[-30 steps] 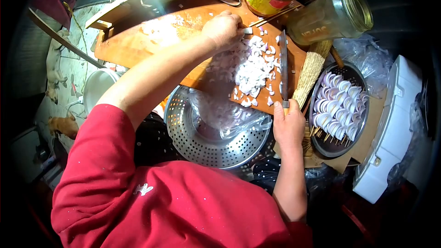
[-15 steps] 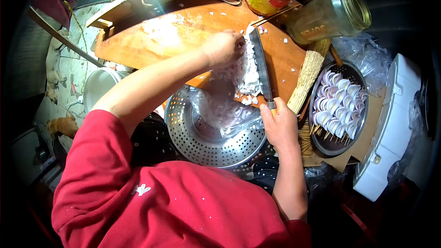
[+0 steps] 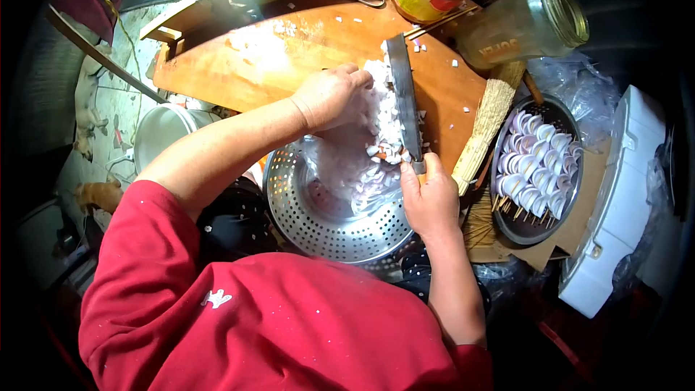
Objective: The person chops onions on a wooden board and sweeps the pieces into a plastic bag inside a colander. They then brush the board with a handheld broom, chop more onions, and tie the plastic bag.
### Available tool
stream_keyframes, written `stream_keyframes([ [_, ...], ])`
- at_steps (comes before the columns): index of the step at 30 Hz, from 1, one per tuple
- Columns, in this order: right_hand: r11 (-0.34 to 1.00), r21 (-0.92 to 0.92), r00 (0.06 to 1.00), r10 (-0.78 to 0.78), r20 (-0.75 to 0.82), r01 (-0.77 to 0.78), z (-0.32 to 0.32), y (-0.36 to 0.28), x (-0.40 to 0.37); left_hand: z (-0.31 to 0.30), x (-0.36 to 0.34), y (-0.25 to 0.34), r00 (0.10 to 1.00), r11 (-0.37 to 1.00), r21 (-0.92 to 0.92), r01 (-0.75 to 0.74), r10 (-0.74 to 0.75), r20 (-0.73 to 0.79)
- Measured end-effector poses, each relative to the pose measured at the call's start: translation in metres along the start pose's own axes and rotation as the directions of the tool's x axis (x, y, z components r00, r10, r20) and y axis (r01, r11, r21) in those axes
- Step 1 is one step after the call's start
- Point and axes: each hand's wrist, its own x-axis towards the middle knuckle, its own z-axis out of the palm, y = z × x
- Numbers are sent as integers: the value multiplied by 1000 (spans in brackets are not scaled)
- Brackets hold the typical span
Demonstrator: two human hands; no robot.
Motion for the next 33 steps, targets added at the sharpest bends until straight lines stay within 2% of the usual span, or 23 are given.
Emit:
stream_keyframes([
  [2,999,30,999,26,30,-27,3,-2,-1,5,-1,-3,1000,1000,-14,5,-5,-19],
  [4,999,-28,999,42,34,-41,13,6,4,5,3,-2,999,1000,-22,-4,2,-49],
  [6,996,-87,999,40,26,-37,15,4,5,3,3,-3,1000,1000,10,10,-10,8],
  [8,996,-68,997,62,48,-58,11,0,4,5,2,-5,1000,1000,13,7,-7,-16],
  [10,1000,-21,1000,-2,-1,2,9,-3,0,8,0,-5,1000,1000,9,3,-3,-31],
  [14,999,-35,995,-19,97,22,12,-5,0,6,-4,-4,998,998,-52,26,-29,-57],
  [16,998,-64,994,18,106,-12,16,-2,2,7,-1,-6,989,990,102,-95,106,-105],
  [17,999,-53,995,6,102,-1,16,-2,3,8,0,-6,988,990,103,-96,108,-110],
  [23,1000,-12,995,-19,95,21,10,-15,-3,1,-4,1,998,998,32,60,-61,34],
  [26,999,-9,994,-35,103,36,17,-12,-1,3,-7,-2,1000,1000,-26,4,-5,-12],
  [28,997,-66,983,38,180,-26,17,-16,3,3,-6,-3,995,997,10,-71,71,-76],
  [33,995,-87,978,70,195,-54,17,-19,3,-7,-8,-2,999,999,-4,-44,45,31],
])
